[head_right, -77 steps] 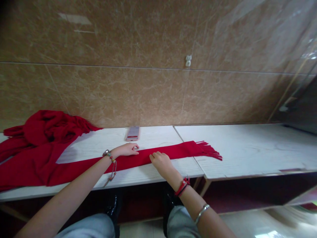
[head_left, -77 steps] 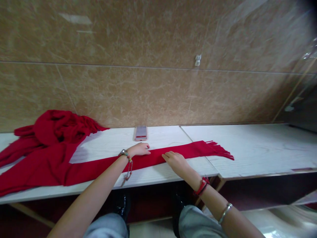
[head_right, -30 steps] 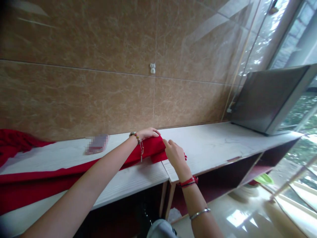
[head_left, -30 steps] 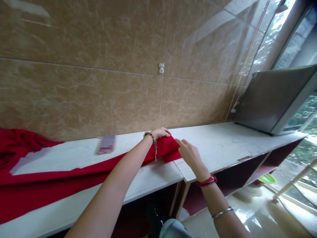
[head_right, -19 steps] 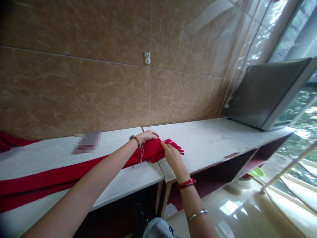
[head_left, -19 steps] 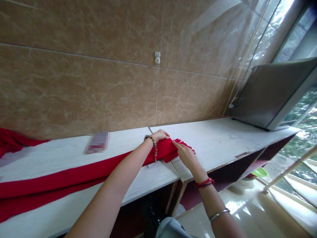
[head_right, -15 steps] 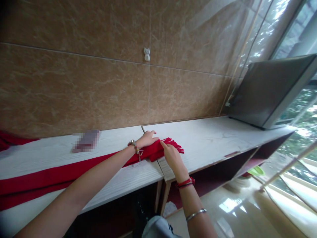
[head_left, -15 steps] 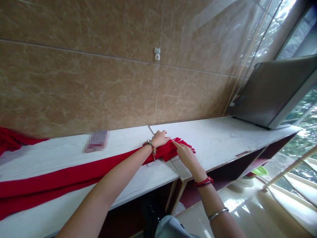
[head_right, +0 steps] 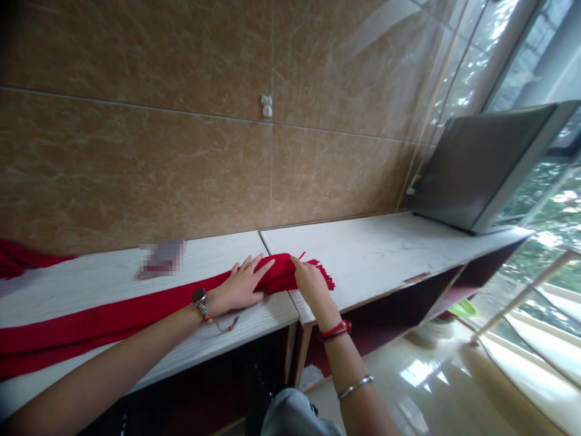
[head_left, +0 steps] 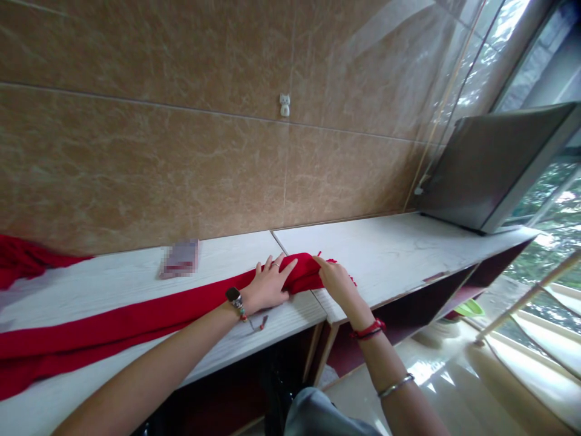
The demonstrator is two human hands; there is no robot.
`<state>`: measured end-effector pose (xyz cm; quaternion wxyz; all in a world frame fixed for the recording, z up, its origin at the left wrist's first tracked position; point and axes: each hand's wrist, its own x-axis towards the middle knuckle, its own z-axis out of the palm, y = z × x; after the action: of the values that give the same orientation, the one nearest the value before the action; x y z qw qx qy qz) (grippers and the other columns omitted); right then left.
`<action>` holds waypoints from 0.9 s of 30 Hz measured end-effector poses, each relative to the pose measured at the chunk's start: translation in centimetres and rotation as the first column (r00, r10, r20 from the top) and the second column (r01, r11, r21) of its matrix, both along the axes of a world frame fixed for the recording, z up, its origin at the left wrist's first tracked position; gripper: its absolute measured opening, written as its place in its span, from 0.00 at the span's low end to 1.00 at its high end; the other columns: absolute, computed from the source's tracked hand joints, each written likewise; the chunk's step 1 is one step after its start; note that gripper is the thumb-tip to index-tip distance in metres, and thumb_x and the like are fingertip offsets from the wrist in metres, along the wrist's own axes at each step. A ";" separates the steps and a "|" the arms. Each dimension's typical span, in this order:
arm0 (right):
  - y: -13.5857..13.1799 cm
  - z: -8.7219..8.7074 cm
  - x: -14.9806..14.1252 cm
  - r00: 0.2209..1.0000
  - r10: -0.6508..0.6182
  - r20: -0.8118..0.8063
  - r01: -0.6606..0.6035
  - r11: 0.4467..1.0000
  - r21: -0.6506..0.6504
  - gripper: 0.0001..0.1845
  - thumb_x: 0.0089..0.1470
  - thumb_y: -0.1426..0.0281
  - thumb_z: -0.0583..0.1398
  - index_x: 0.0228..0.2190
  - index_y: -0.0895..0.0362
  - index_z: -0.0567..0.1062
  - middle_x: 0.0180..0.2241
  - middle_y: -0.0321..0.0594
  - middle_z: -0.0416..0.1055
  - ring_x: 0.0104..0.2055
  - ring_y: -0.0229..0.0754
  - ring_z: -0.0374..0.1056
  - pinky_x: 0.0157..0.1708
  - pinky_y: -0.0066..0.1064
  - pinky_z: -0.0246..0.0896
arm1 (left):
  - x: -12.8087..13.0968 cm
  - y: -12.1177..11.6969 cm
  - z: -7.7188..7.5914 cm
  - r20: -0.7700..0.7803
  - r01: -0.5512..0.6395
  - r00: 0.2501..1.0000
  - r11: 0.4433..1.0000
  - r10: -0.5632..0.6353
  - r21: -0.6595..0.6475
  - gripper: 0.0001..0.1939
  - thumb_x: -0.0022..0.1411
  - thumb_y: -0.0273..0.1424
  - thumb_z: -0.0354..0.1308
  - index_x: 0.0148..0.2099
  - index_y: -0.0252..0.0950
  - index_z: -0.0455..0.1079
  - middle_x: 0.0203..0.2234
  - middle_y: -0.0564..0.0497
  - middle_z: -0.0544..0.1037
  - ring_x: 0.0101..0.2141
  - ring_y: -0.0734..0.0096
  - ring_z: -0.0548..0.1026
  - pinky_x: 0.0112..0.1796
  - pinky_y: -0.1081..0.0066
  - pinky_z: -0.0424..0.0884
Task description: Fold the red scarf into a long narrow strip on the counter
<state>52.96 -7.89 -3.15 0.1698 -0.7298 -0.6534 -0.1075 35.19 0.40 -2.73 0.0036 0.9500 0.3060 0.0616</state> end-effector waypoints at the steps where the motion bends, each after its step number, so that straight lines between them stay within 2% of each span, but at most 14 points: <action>1: 0.0 0.0 0.0 1.000 -0.007 -0.001 0.007 1.000 0.006 0.24 0.53 0.81 0.46 0.52 0.63 0.64 0.33 0.48 0.75 0.33 0.41 0.70 0.32 0.28 0.60 | -0.3 -0.1 -0.2 0.000 -0.012 1.000 0.999 0.012 0.037 0.41 0.54 0.33 0.55 0.65 0.44 0.38 0.63 0.40 0.42 0.59 0.41 0.46 0.52 0.45 0.49; 4: 0.1 -0.3 0.1 1.000 -0.030 0.001 0.030 1.000 0.003 0.25 0.52 0.81 0.47 0.52 0.62 0.64 0.34 0.47 0.75 0.35 0.41 0.70 0.33 0.28 0.60 | -0.7 -0.1 -0.6 0.004 -0.020 1.000 0.993 0.020 0.118 0.32 0.57 0.22 0.48 0.63 0.39 0.46 0.60 0.38 0.52 0.56 0.49 0.58 0.50 0.53 0.58; 7: 0.2 -0.6 0.0 1.000 -0.022 -0.017 0.023 1.000 0.020 0.24 0.53 0.80 0.47 0.51 0.61 0.64 0.36 0.48 0.74 0.36 0.41 0.69 0.35 0.28 0.60 | -0.5 0.3 0.3 0.003 0.029 1.000 0.986 -0.030 0.162 0.29 0.57 0.15 0.39 0.61 0.33 0.51 0.56 0.36 0.60 0.51 0.58 0.65 0.47 0.63 0.64; 11: 0.1 -1.2 0.0 0.995 -0.017 -0.101 0.034 0.985 0.172 0.25 0.53 0.80 0.46 0.52 0.62 0.63 0.39 0.49 0.72 0.38 0.41 0.69 0.36 0.29 0.62 | 0.9 0.6 3.1 0.078 0.105 0.989 0.964 -0.127 0.243 0.30 0.59 0.15 0.37 0.63 0.32 0.46 0.58 0.38 0.57 0.53 0.61 0.63 0.50 0.66 0.61; 13: 0.1 -1.6 0.1 0.987 -0.033 -0.159 0.073 0.965 0.251 0.25 0.53 0.81 0.45 0.52 0.62 0.63 0.41 0.50 0.71 0.39 0.42 0.68 0.36 0.30 0.62 | 1.8 0.6 3.9 0.122 0.150 0.975 0.957 -0.184 0.247 0.29 0.60 0.16 0.37 0.63 0.30 0.45 0.59 0.38 0.56 0.55 0.63 0.60 0.52 0.67 0.58; 15: 0.2 -2.0 0.1 0.979 -0.048 -0.197 0.102 0.956 0.274 0.25 0.52 0.81 0.46 0.52 0.62 0.64 0.42 0.50 0.71 0.40 0.42 0.68 0.37 0.31 0.63 | 2.5 0.5 3.5 0.113 0.186 0.971 0.965 -0.209 0.184 0.28 0.60 0.17 0.37 0.63 0.31 0.46 0.58 0.39 0.57 0.56 0.65 0.58 0.53 0.68 0.56; 17: 0.3 -2.3 0.2 0.976 -0.060 -0.210 0.112 0.963 0.246 0.25 0.50 0.81 0.47 0.50 0.62 0.66 0.41 0.49 0.72 0.41 0.43 0.67 0.39 0.32 0.62 | 2.8 0.2 2.1 0.045 0.198 0.979 0.978 -0.201 0.070 0.28 0.60 0.18 0.39 0.62 0.32 0.46 0.59 0.41 0.57 0.56 0.65 0.58 0.53 0.67 0.55; 20: 0.5 -2.6 0.5 0.977 -0.062 -0.203 0.104 0.974 0.203 0.25 0.48 0.82 0.48 0.49 0.63 0.67 0.40 0.49 0.72 0.41 0.42 0.67 0.40 0.31 0.62 | 2.4 -0.5 -0.2 -0.009 0.146 0.989 0.989 -0.146 -0.027 0.27 0.62 0.25 0.43 0.63 0.32 0.45 0.60 0.39 0.52 0.58 0.58 0.54 0.54 0.61 0.54; 22: 0.7 -2.6 0.8 0.982 -0.039 -0.186 0.076 0.977 0.198 0.26 0.48 0.83 0.48 0.49 0.63 0.67 0.39 0.49 0.72 0.41 0.42 0.67 0.39 0.31 0.62 | 1.9 -1.1 -1.0 0.017 0.107 0.994 0.994 -0.107 -0.033 0.29 0.63 0.36 0.45 0.63 0.31 0.45 0.61 0.37 0.50 0.59 0.52 0.50 0.53 0.57 0.54; 24: 0.8 -2.6 1.2 0.987 0.003 -0.160 0.029 0.981 0.194 0.26 0.47 0.82 0.49 0.49 0.62 0.67 0.39 0.48 0.71 0.40 0.42 0.67 0.39 0.30 0.62 | 1.5 -1.5 -1.1 0.030 0.079 0.996 0.997 -0.079 -0.014 0.33 0.61 0.42 0.47 0.63 0.31 0.45 0.61 0.37 0.50 0.59 0.49 0.49 0.53 0.56 0.54; 27: 0.9 -2.4 1.7 0.993 0.073 -0.098 -0.054 0.982 0.182 0.25 0.48 0.81 0.51 0.48 0.58 0.68 0.44 0.47 0.69 0.41 0.41 0.67 0.39 0.29 0.62 | 1.4 -1.8 -0.8 0.023 0.058 0.998 0.998 -0.059 0.027 0.30 0.61 0.37 0.47 0.63 0.32 0.47 0.60 0.40 0.53 0.59 0.54 0.51 0.54 0.59 0.54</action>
<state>54.65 -7.01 -5.53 0.2718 -0.6950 -0.6544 -0.1220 36.62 -1.44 -3.49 -0.0034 0.9578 0.2770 0.0766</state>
